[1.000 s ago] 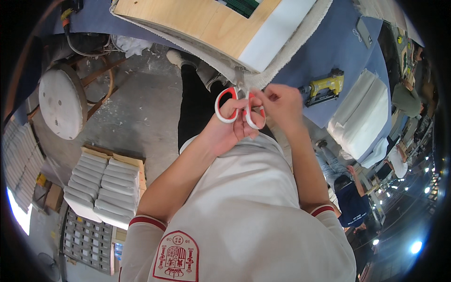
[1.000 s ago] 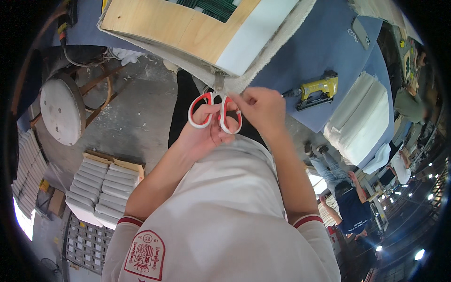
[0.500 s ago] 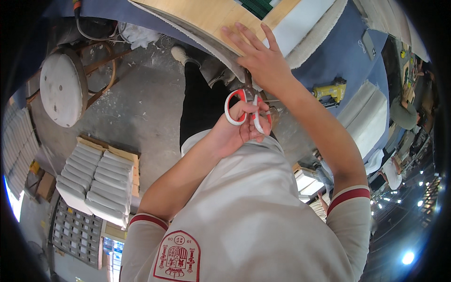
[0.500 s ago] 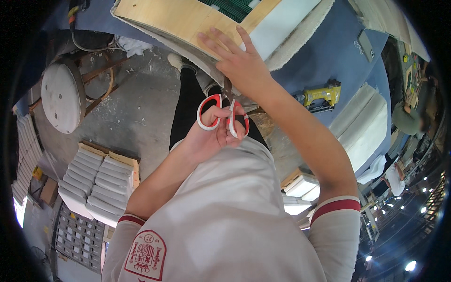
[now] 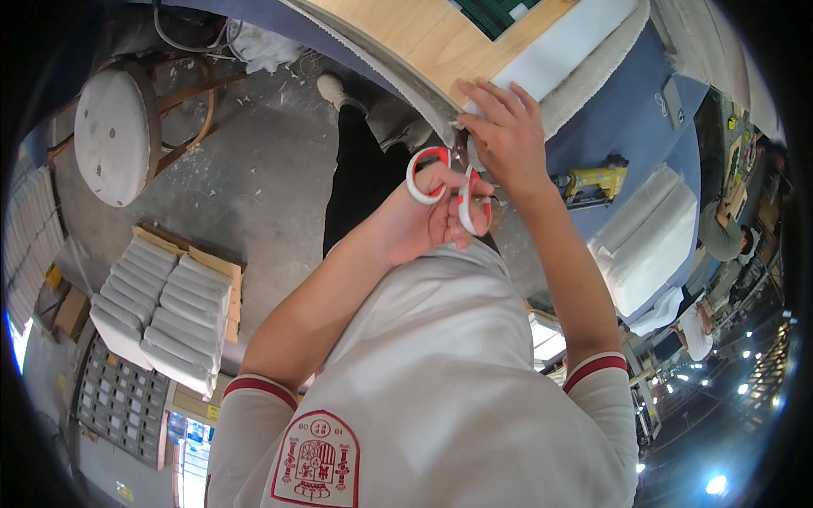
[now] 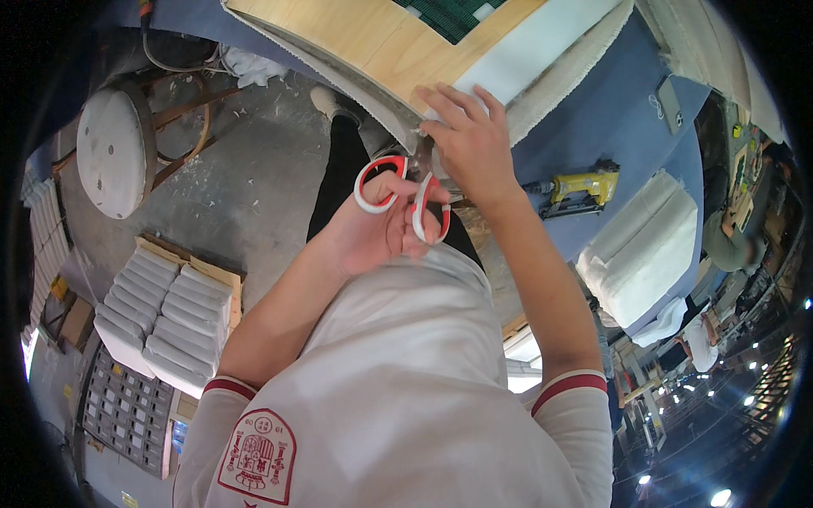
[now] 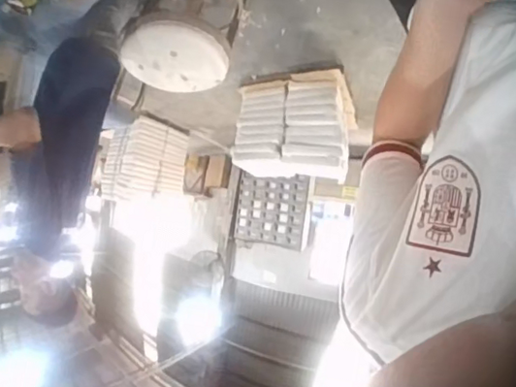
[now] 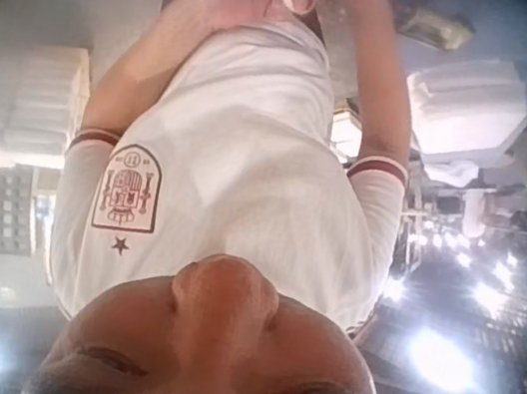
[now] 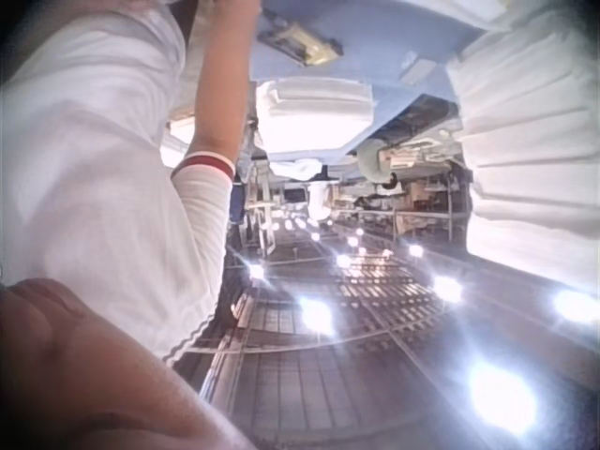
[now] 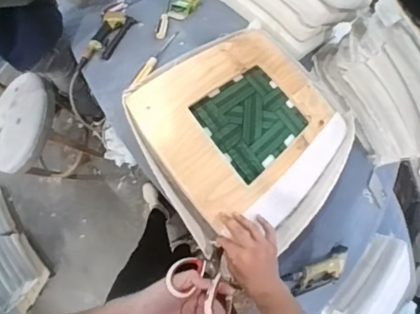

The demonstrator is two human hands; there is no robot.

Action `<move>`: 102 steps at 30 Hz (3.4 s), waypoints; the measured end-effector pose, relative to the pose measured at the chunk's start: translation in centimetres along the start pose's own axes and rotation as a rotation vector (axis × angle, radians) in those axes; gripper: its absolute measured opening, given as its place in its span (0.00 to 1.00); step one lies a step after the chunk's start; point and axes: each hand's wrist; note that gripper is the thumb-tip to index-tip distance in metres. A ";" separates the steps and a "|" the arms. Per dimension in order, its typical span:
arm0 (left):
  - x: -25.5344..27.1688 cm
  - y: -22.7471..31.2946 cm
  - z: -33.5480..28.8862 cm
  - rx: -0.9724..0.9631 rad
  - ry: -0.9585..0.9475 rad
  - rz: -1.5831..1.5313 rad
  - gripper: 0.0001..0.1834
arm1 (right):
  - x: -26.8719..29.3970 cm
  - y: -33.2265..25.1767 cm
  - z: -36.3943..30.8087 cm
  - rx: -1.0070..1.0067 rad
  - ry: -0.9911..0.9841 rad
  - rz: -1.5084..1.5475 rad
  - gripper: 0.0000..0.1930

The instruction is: The person assembles cushion covers over foam inserts on a workbench. They use a staple gun to secure the fabric to a wooden frame, trim excess material with scissors, and fold the edges neatly. The process is repeated for multiple cushion units.

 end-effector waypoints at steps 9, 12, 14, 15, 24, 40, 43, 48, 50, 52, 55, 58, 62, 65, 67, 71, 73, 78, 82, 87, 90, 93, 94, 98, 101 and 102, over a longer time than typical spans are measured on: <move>-0.5 -0.9 1.1 -0.039 0.127 0.109 0.18 | 0.5 -0.4 0.1 -0.029 -0.009 0.005 0.08; -0.4 -0.9 0.6 -0.033 0.146 0.160 0.18 | 0.5 -0.3 -0.1 -0.060 -0.030 0.037 0.07; -0.5 -1.0 0.4 -0.028 0.126 0.147 0.19 | 0.5 -0.3 -0.2 -0.088 -0.044 0.065 0.07; -0.7 -1.0 0.5 -0.031 0.096 0.119 0.19 | 0.5 -0.2 -0.2 -0.097 -0.051 0.078 0.07; -0.5 -1.2 0.8 -0.043 0.030 0.061 0.20 | 1.0 0.9 0.7 -0.098 -0.036 0.150 0.05; -0.2 -2.1 1.2 -0.104 0.069 0.053 0.17 | 3.9 0.4 1.5 0.125 -0.230 -0.070 0.11; 0.7 -2.3 1.6 -0.096 0.097 0.133 0.15 | 3.3 0.6 1.2 0.130 -0.195 -0.064 0.07; 0.4 -2.4 1.2 -0.090 0.135 0.149 0.15 | 1.4 0.5 -0.1 0.069 -0.053 -0.016 0.07; -0.2 -2.2 0.9 -0.082 0.130 0.127 0.16 | 0.8 0.4 -0.1 0.026 -0.021 0.025 0.07; -1.8 -1.9 0.2 -0.080 0.116 0.084 0.16 | 0.5 0.1 -0.3 -0.033 -0.012 0.072 0.07; -0.9 -1.3 0.3 -0.047 0.058 0.045 0.20 | 0.7 0.1 -0.1 -0.060 -0.038 0.087 0.05; -0.4 -1.1 0.4 -0.058 0.021 0.014 0.19 | 1.3 0.1 0.6 -0.064 -0.053 0.084 0.03; -0.1 -1.5 0.6 -0.059 0.129 0.124 0.16 | 1.3 -0.5 0.9 -0.125 -0.012 0.123 0.04; -0.6 -1.6 0.2 -0.059 0.168 0.144 0.16 | 1.6 1.3 1.8 -0.355 0.070 0.479 0.07; -0.6 -1.7 -0.4 -0.049 0.177 0.153 0.17 | 1.4 2.9 1.5 -0.539 0.148 0.688 0.09; -0.1 -0.8 -5.8 -0.036 0.167 0.432 0.18 | 2.0 3.5 -0.1 -0.437 0.196 0.592 0.11; 0.8 -0.4 -9.9 -0.115 0.163 0.484 0.18 | 1.8 2.6 -1.6 -0.287 0.216 0.447 0.12; 6.0 -1.3 -17.1 -0.376 0.522 0.500 0.17 | 0.8 -0.3 -2.9 -0.178 0.294 0.203 0.10; 8.2 0.2 -19.3 -0.447 0.688 0.594 0.16 | -0.9 -0.2 -3.8 -0.150 0.243 0.147 0.09; 9.9 3.9 -17.3 -0.425 0.638 0.758 0.23 | 0.7 -2.4 -0.8 -0.343 0.033 0.175 0.04; 9.2 7.2 -17.4 -0.444 0.643 1.065 0.21 | 0.9 -3.8 0.7 -0.367 -0.051 0.086 0.03; 8.4 11.7 -19.5 -0.467 0.760 1.517 0.19 | 0.0 -6.2 4.4 -0.423 -0.197 0.245 0.07; 7.9 12.9 -20.8 -0.497 0.833 1.679 0.19 | 0.0 -7.9 6.2 -0.396 -0.220 0.284 0.08; 10.8 17.0 -26.8 -0.529 0.987 2.080 0.19 | -1.2 -14.9 13.6 -0.358 -0.328 0.367 0.12; 16.2 19.9 -30.6 -0.363 0.999 2.123 0.23 | -2.7 -18.5 17.8 -0.373 -0.329 0.320 0.11; 19.1 20.5 -31.5 -0.336 1.004 1.938 0.24 | -3.4 -19.5 18.7 -0.383 -0.325 0.299 0.10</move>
Point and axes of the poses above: each hand's wrist, its own z-axis towards the middle knuckle, its own x-axis out of the back of the hand, y = z × x, and after that the axes turned 1 degree about y, right-handed
